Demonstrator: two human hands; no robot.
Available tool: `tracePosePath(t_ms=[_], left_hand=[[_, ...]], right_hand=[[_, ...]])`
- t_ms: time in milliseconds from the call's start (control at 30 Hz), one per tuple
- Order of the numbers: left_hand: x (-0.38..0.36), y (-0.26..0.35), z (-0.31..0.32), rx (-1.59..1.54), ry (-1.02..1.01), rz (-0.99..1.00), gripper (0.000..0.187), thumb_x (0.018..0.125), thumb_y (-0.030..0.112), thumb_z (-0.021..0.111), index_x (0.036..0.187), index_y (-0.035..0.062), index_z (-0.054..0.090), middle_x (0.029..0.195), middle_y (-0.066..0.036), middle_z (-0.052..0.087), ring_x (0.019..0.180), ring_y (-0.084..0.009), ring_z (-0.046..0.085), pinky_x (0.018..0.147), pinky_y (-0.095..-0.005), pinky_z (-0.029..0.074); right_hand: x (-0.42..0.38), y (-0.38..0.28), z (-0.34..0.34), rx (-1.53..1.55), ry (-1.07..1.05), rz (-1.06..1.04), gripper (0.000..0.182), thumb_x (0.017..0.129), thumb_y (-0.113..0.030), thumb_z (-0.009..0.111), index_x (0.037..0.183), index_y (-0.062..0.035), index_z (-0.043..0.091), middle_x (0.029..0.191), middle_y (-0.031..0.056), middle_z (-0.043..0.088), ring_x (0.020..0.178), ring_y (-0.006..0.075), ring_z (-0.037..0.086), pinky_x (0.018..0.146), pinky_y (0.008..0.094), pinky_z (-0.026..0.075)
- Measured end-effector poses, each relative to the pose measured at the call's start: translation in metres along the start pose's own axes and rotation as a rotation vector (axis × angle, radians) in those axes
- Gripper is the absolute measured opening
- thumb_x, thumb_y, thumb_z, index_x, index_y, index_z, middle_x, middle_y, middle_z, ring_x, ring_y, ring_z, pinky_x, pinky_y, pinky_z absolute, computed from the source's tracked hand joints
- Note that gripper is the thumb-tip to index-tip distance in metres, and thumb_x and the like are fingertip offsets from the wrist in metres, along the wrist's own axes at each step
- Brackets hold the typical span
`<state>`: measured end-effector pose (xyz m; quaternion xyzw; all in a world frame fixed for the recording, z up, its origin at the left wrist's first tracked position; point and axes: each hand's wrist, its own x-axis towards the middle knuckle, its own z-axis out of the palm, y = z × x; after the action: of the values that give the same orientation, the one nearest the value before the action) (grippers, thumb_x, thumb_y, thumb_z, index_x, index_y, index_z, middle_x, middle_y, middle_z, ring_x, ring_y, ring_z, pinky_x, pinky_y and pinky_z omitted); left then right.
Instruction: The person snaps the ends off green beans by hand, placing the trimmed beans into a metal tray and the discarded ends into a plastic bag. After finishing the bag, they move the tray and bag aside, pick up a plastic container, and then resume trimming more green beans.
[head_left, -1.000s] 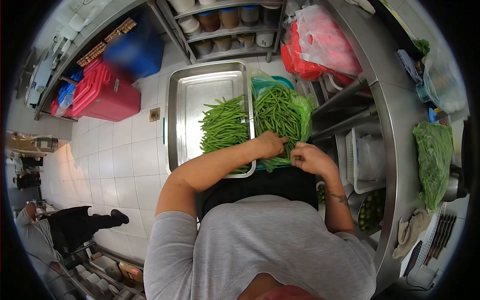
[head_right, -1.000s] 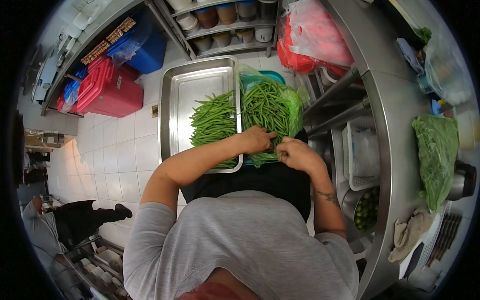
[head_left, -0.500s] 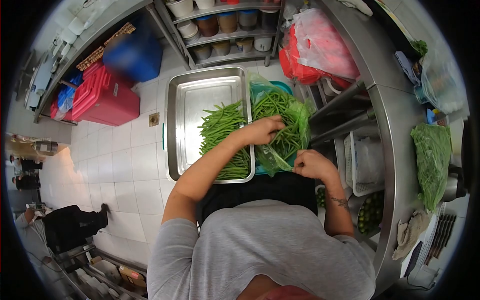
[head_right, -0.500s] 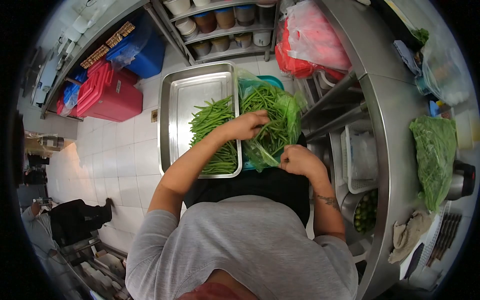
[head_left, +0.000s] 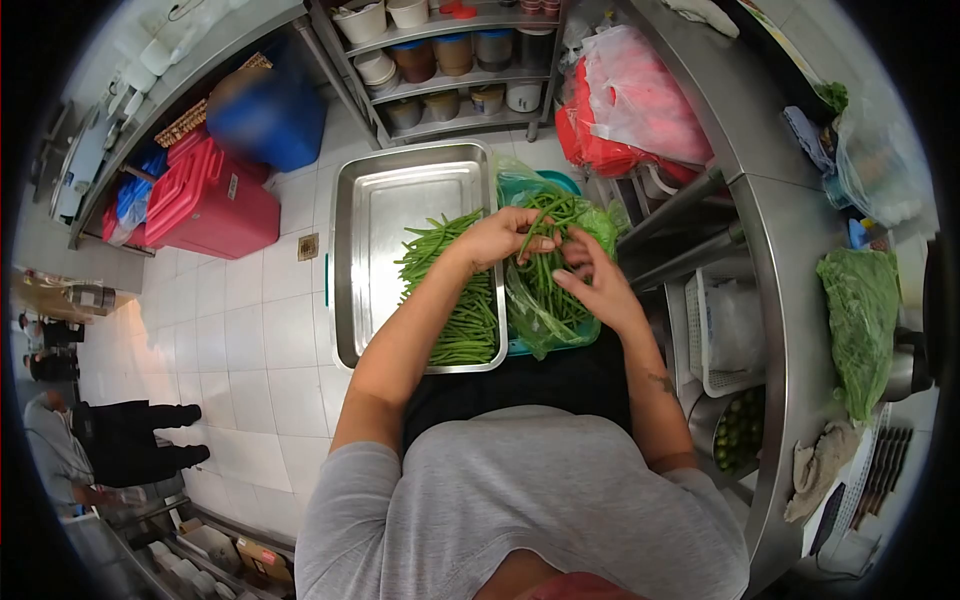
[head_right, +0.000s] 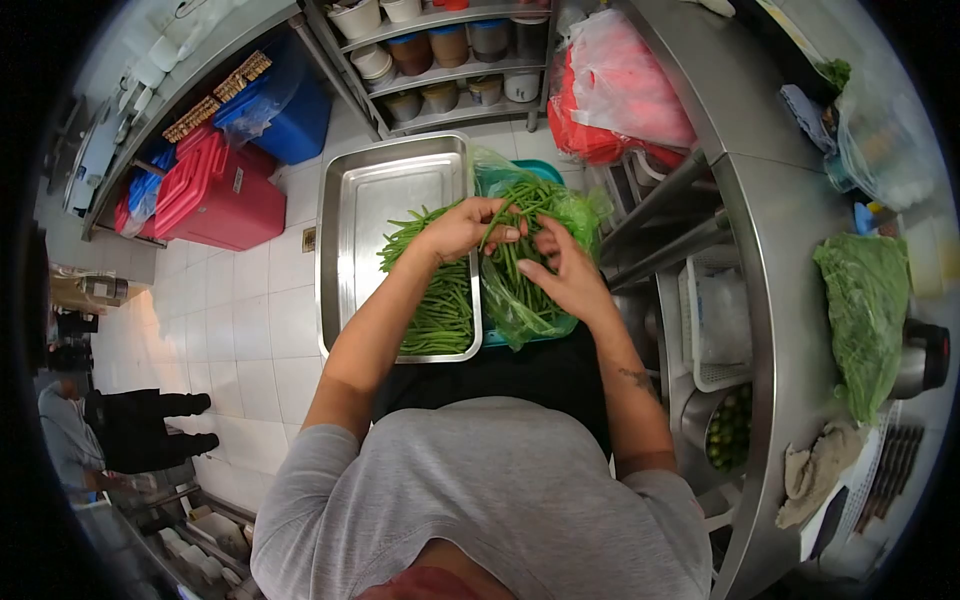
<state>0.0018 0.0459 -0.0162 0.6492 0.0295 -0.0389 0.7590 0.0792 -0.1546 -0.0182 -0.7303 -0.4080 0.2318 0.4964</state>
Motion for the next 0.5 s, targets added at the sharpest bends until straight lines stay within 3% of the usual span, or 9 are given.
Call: tracePosePath(t_ms=[33,100,167,233,300,433,500], left_hand=[[-0.001,0.003,0.005,-0.072,0.011,0.024,0.027,0.084,0.021,0.069,0.104,0.0038,0.061,0.084,-0.001,0.062,0.065,-0.0069,0.053,0.053,-0.0216,0.041],[-0.003,0.013,0.012,-0.071,-0.019,-0.056,0.026,0.085,0.017,0.066,0.107,0.0042,0.059,0.085,-0.001,0.062,0.067,-0.0066,0.052,0.054,-0.0213,0.040],[-0.003,0.012,0.007,0.012,-0.015,-0.069,0.029,0.085,0.012,0.064,0.112,0.0042,0.057,0.091,-0.001,0.061,0.072,-0.0072,0.053,0.057,-0.0215,0.041],[0.001,-0.002,-0.006,0.173,0.014,-0.017,0.036,0.083,0.004,0.060,0.118,0.0038,0.054,0.100,-0.002,0.059,0.080,-0.0089,0.055,0.063,-0.0222,0.043],[-0.001,-0.009,-0.016,0.066,-0.052,-0.029,0.042,0.079,0.001,0.056,0.120,0.0039,0.052,0.106,-0.003,0.057,0.082,-0.0094,0.054,0.065,-0.0226,0.043],[0.000,-0.024,-0.022,0.019,-0.121,-0.139,0.048,0.071,-0.002,0.051,0.119,0.0043,0.051,0.114,-0.005,0.052,0.086,-0.0102,0.054,0.067,-0.0229,0.043],[0.000,-0.024,-0.019,-0.065,-0.064,-0.218,0.045,0.074,0.001,0.054,0.119,0.0045,0.051,0.109,-0.004,0.055,0.085,-0.0099,0.054,0.067,-0.0225,0.043]], right_hand=[[0.011,0.017,0.017,0.063,0.052,-0.114,0.045,0.085,-0.022,0.064,0.121,-0.0004,0.047,0.093,0.0075,0.056,0.081,0.0162,0.057,0.073,0.0297,0.047],[0.021,0.012,0.028,0.316,0.014,-0.118,0.041,0.088,-0.017,0.061,0.121,0.0004,0.044,0.090,0.0050,0.054,0.078,0.0133,0.055,0.071,0.0276,0.046],[0.026,0.000,0.028,0.690,-0.175,0.103,0.036,0.090,-0.014,0.057,0.119,0.0014,0.044,0.088,0.0045,0.053,0.077,0.0124,0.054,0.069,0.0279,0.046],[0.025,0.006,0.025,0.607,-0.246,0.232,0.028,0.091,-0.012,0.054,0.115,-0.0006,0.047,0.079,0.0020,0.051,0.068,0.0111,0.052,0.063,0.0265,0.045],[0.019,0.005,0.017,0.462,-0.344,0.366,0.027,0.090,-0.011,0.056,0.113,-0.0011,0.048,0.076,0.0015,0.051,0.064,0.0106,0.052,0.060,0.0251,0.044],[0.009,0.007,0.015,0.500,-0.292,0.408,0.033,0.087,-0.008,0.060,0.116,-0.0004,0.047,0.073,0.0011,0.051,0.061,0.0091,0.051,0.056,0.0225,0.043],[0.009,0.015,0.014,0.520,-0.272,0.394,0.038,0.085,-0.006,0.062,0.119,0.0002,0.046,0.075,0.0025,0.054,0.062,0.0084,0.051,0.056,0.0218,0.043]])
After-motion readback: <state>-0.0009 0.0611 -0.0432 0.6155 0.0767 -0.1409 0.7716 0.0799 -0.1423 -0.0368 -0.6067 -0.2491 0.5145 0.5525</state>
